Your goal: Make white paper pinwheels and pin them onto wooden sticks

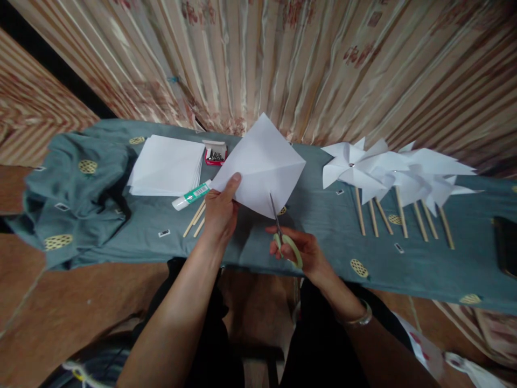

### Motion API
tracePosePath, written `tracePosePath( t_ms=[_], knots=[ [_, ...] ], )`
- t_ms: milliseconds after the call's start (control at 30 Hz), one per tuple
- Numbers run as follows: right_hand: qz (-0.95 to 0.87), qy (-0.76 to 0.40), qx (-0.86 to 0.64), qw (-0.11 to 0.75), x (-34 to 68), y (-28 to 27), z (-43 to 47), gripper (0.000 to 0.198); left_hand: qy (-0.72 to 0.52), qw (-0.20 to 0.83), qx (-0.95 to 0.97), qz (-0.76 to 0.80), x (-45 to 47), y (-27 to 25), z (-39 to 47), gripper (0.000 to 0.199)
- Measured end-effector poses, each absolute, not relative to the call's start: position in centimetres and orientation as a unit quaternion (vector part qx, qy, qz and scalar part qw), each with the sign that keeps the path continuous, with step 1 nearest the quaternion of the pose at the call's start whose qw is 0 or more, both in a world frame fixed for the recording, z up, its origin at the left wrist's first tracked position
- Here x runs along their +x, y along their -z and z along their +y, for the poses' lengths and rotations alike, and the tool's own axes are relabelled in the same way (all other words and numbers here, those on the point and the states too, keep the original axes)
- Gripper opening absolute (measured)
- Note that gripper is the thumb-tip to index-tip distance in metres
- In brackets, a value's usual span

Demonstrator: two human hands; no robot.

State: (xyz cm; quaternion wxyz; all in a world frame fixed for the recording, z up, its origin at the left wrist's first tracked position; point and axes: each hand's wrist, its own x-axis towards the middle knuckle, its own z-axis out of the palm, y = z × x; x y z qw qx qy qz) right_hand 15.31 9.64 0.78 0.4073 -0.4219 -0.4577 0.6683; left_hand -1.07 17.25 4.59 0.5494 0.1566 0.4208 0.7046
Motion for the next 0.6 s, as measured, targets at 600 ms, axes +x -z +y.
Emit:
tracePosePath(
  t_ms=[600],
  knots=[
    [-0.402, -0.698, -0.444, 0.393, 15.24, -0.86, 9.88, 0.047, -0.699, 0.548, 0.159, 0.431, -1.22, -4.31, 17.51, 0.01]
  ],
)
